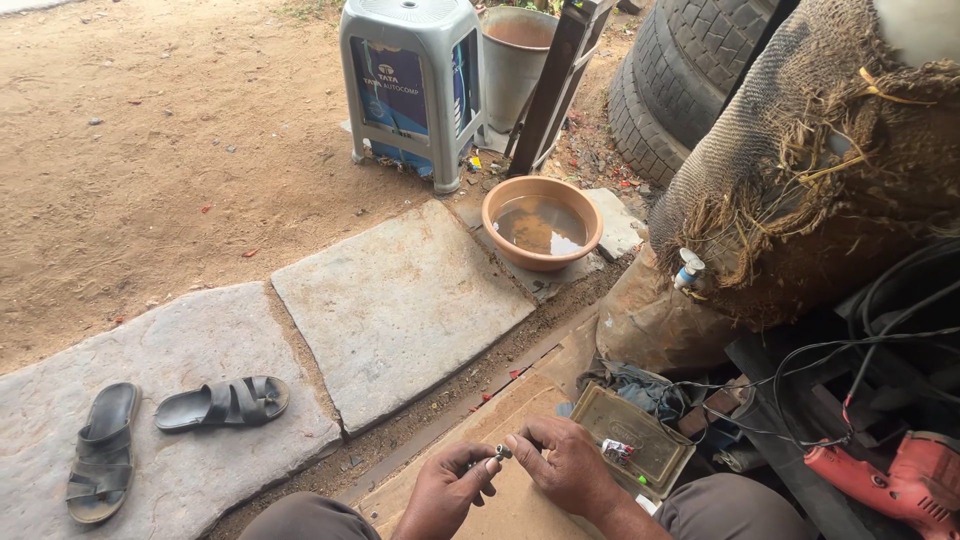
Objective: The recorder is repairing and cleaning a small mechanical engine component using a metal pin tool.
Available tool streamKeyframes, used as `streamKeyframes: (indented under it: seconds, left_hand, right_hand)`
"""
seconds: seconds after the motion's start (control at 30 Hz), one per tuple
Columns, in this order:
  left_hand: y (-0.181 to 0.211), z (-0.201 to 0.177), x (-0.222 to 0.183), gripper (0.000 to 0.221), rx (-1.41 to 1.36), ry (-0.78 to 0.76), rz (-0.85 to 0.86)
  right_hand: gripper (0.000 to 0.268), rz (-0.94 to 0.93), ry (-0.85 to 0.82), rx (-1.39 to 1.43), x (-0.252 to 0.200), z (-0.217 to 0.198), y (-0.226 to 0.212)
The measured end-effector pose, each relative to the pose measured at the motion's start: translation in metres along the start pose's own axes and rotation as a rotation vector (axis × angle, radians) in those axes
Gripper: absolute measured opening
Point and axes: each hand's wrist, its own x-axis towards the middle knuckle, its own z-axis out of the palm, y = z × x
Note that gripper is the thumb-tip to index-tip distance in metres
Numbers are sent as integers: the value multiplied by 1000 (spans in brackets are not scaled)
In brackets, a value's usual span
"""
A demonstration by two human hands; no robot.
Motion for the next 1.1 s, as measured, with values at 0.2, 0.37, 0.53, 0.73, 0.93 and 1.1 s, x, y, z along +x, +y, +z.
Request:
streamKeyframes:
  seconds: [0.2, 0.37, 0.53, 0.73, 0.93, 1.1]
  left_hand:
    - [-4, 1, 2, 20, -58, -16, 34]
    - [2, 4, -2, 21, -95, 5, 21]
    - [-5, 2, -1, 21, -154, -55, 120]
    - [13, 6, -7, 21, -115, -37, 87]
    - [9, 5, -8, 20, -127, -77, 121]
    - [2, 4, -3, 20, -124, -79, 130]
  right_hand:
    - [27, 14, 14, 2, -1, 2, 2]
    - [23, -110, 72, 24, 0, 6, 12]
    - [15, 31, 53, 115, 2, 6, 9]
    - [14, 25, -59, 329, 6, 10, 33]
    - [17, 15, -80, 336, 15, 24, 81]
    - [19, 65, -72, 229, 18, 23, 84]
